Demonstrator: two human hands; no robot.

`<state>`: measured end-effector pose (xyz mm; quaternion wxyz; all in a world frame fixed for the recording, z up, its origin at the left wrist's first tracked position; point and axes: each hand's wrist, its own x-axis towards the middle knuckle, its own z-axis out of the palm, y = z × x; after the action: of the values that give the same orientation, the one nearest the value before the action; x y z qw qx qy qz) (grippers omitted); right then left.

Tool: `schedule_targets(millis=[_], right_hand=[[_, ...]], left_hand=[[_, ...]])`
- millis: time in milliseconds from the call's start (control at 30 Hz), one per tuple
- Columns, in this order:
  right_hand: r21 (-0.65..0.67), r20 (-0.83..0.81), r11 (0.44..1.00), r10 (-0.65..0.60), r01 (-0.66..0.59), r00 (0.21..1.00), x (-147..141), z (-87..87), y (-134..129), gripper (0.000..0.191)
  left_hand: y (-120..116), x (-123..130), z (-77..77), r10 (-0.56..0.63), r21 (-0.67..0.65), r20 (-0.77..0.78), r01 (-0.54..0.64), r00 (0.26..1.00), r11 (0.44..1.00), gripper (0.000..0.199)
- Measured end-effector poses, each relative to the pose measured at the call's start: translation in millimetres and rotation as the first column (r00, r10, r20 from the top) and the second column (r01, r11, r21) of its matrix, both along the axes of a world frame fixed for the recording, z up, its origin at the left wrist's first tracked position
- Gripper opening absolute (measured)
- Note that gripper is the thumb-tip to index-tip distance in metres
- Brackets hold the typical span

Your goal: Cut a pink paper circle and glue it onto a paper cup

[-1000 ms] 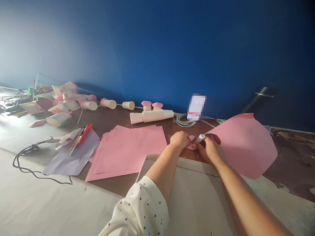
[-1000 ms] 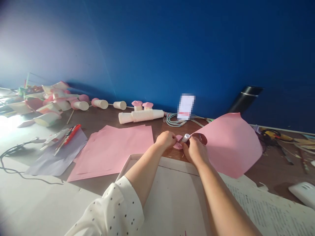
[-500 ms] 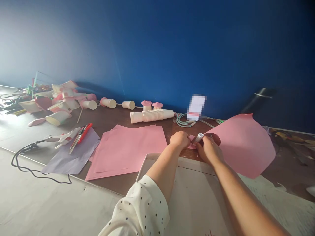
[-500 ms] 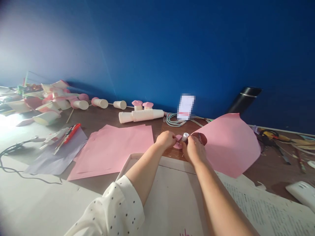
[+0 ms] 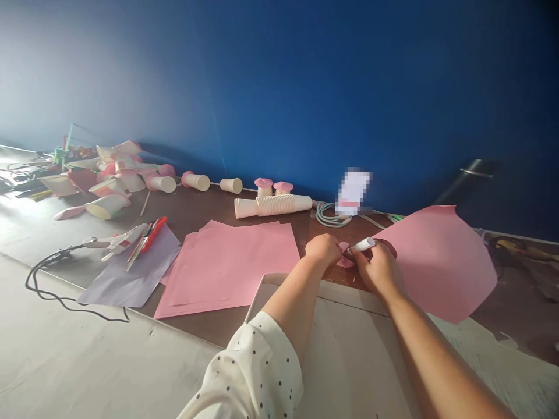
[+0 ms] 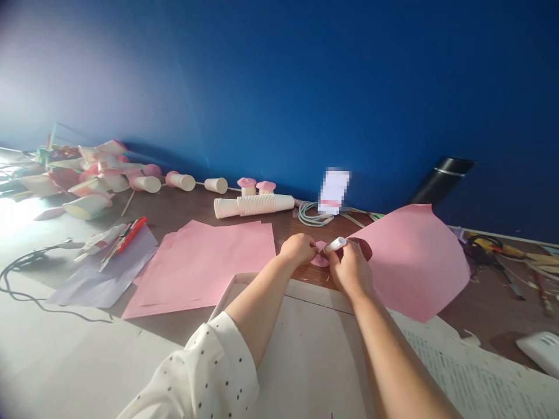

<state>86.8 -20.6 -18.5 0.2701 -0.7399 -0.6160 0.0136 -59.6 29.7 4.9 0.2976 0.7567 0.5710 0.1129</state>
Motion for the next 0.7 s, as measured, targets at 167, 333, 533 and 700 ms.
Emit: schedule_targets(millis=[167, 333, 533, 700], right_hand=[[-0.042, -0.009, 0.998, 0.044, -0.044, 0.999, 0, -0.4, 0, 0.028], [-0.092, 0.069, 0.991, 0.101, -0.094, 0.992, 1, -3.9, 1, 0.028], [-0.100, 0.177, 0.991, 0.106, -0.090, 0.978, -5, 0.2, 1, 0.026], [-0.129, 0.185, 0.990, 0.072, -0.049, 0.980, -11, 6.0, -3, 0.026]], left_hand=[[0, 0, 0.8, 0.013, -0.004, 0.009, -0.013, 1.000, 1.000, 0.027], [0, 0, -1.3, 0.012, -0.016, 0.016, -0.011, 1.000, 1.000, 0.022], [-1, 1, -1.4, 0.012, 0.022, 0.020, -0.012, 1.000, 1.000, 0.024], [-3, 0, 0.9, 0.014, 0.011, 0.005, -0.014, 1.000, 1.000, 0.026]])
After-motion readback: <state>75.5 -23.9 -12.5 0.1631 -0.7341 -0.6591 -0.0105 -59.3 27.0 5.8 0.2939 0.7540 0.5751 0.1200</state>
